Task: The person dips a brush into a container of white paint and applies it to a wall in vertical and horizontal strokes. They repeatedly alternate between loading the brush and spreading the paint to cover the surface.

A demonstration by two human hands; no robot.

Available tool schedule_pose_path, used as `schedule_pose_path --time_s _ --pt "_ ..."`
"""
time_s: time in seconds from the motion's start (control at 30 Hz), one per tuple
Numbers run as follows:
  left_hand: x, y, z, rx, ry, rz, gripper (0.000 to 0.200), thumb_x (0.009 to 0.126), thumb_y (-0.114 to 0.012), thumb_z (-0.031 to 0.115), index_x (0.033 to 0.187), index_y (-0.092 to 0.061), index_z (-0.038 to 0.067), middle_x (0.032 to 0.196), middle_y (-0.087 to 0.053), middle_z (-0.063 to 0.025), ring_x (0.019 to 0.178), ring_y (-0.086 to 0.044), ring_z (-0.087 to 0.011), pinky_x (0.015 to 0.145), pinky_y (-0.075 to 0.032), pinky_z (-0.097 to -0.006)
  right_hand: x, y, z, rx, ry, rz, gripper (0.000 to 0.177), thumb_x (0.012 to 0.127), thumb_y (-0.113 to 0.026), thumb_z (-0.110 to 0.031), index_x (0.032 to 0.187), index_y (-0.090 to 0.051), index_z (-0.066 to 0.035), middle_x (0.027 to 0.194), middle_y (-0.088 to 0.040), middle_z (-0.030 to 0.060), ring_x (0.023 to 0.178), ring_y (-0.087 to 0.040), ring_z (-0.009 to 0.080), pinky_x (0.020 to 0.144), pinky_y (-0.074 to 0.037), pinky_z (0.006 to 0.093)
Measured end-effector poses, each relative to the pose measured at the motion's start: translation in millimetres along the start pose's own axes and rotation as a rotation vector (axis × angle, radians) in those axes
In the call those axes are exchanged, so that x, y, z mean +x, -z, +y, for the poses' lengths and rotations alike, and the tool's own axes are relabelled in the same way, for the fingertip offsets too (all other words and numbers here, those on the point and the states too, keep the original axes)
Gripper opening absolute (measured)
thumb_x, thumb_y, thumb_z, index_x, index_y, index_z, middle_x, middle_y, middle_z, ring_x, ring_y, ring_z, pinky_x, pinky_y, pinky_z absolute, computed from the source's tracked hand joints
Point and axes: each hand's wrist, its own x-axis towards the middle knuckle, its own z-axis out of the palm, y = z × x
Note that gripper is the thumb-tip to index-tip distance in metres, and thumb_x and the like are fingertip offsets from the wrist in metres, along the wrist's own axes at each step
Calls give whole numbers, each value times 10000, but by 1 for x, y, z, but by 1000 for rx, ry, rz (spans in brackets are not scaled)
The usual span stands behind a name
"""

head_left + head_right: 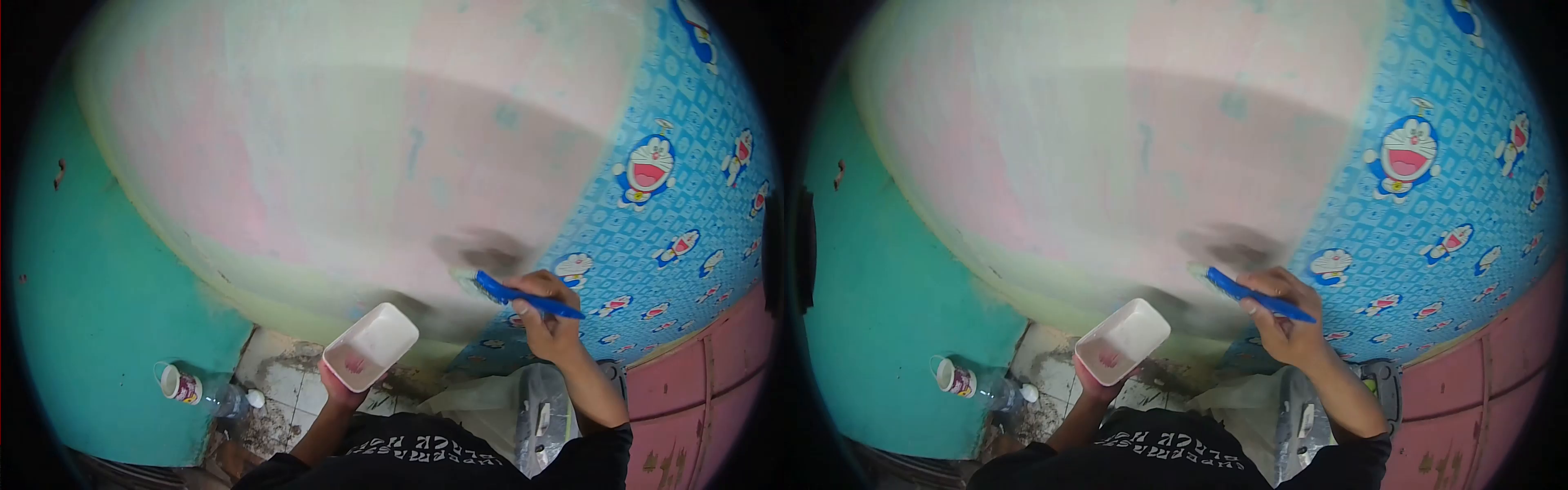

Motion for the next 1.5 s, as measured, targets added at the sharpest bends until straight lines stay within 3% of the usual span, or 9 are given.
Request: schedule_pose_path --time_s 0.07,0.3,0.5,0.6,0.77,0.87,1.1,1.27,1.5 --pt "-1 0 13 7 -4 12 852 933 -415 641 1544 -399 47 1491 -486 -255 1250 -576 -568 827 -598 -727 -7 -17 -3 -20 -19 -83 214 933 -687 -18 1144 -691 19 987 -723 184 846 -697 239 762 -546 320" --pt "0 26 85 192 -34 -41 880 940 -419 701 1552 -404 69 1504 -493 -230 1310 -555 -517 891 -591 -696 -43 -126 -12 317 -338 397 270 1023 -631 -77 1261 -618 48 1113 -702 207 942 -704 228 821 -600 335" --pt "3 85 159 144 15 16 885 947 -375 745 1533 -439 85 1478 -536 -192 1270 -591 -471 908 -553 -707 -52 -222 -22 168 -451 582 324 1065 -608 -172 1294 -591 57 1141 -702 213 916 -724 244 805 -603 334" --pt "1 83 191 211 35 -1 856 961 -366 715 1517 -461 72 1458 -557 -178 1298 -582 -412 1011 -521 -636 -61 -264 -26 229 -509 641 302 1066 -606 -167 1265 -589 61 1128 -703 218 898 -724 249 778 -607 329" --pt "2 76 231 177 125 35 819 975 -363 671 1502 -483 56 1408 -586 -159 1289 -588 -362 1087 -487 -564 -61 -331 -44 237 -523 627 177 1057 -599 -108 1150 -578 42 1095 -703 227 815 -721 252 712 -619 330" --pt "0 80 245 99 184 32 714 1030 -285 520 1553 -437 59 1537 -511 -174 1406 -505 -361 1171 -409 -526 -56 -360 -53 286 -559 594 142 1044 -601 -57 1145 -559 33 1074 -697 223 822 -720 246 706 -623 326" --pt "5 70 236 36 173 7 733 1024 -277 535 1583 -392 75 1584 -459 -179 1435 -472 -377 1190 -383 -541 -39 -391 -43 335 -683 487 212 1009 -630 1 1176 -500 5 1070 -684 183 922 -705 202 708 -625 311" --pt "7 49 228 -33 143 55 745 1027 -277 547 1602 -361 81 1593 -447 -184 1446 -457 -390 1197 -374 -545 -17 -392 -28 133 -637 386 199 983 -654 1 1150 -548 24 937 -717 133 798 -695 147 723 -591 289" --pt "3 59 197 -10 93 37 748 1043 -270 571 1599 -362 78 1597 -438 -193 1453 -448 -386 1205 -362 -536 -11 -400 -10 -108 -493 230 176 940 -700 0 1093 -615 6 885 -730 137 726 -736 211 688 -582 326"
